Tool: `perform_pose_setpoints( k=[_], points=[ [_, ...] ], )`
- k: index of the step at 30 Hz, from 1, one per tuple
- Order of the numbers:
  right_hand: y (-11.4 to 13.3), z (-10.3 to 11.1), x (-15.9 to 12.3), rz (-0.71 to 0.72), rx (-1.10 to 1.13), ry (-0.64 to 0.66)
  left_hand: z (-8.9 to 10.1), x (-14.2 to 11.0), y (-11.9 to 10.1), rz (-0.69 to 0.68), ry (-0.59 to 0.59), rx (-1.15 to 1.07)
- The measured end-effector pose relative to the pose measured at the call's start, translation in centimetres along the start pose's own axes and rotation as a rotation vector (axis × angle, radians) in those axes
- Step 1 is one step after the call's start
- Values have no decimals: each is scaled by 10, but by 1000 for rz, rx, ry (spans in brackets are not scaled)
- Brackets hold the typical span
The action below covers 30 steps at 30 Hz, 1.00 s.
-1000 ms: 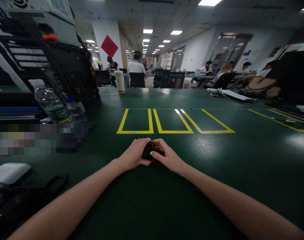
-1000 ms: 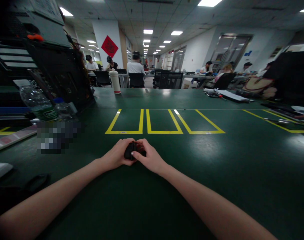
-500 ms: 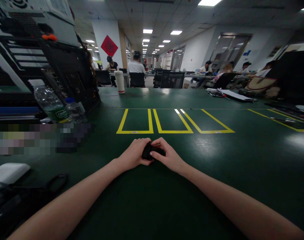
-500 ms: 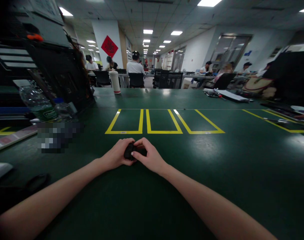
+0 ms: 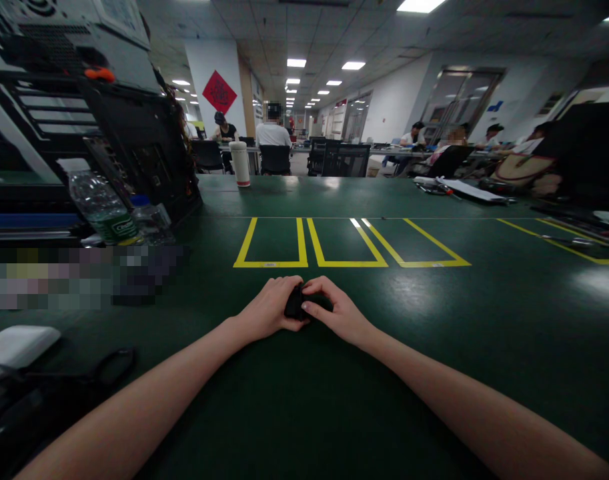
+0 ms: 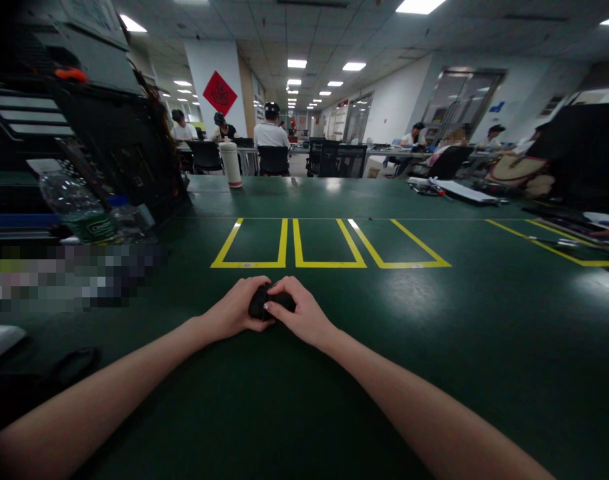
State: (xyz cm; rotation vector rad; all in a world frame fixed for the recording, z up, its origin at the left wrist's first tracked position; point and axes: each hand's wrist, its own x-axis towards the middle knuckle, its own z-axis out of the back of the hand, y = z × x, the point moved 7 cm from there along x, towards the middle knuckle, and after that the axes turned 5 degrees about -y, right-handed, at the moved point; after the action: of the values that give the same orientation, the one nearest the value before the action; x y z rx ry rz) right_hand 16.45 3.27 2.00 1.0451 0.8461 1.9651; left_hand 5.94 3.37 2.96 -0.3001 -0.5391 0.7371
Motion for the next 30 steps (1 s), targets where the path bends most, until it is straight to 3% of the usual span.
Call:
perform_pose_setpoints(
  k=[6,9,14,22,30],
  points=[
    [-6,-7,-2,-135,102,62,0,0,0,5,9,-22],
    [-4,-7,-3,-95,93,80,1,0,-1,14,15,-15],
    [0,0,-1,1,-6,6,0,1,-1,32,23,13],
    [-4,-6,-2,-126,127,85,-1,1,0,18,22,-1],
    [-3,1,0,-17,43,-4,0,1,0,14,15,-14]
  ],
)
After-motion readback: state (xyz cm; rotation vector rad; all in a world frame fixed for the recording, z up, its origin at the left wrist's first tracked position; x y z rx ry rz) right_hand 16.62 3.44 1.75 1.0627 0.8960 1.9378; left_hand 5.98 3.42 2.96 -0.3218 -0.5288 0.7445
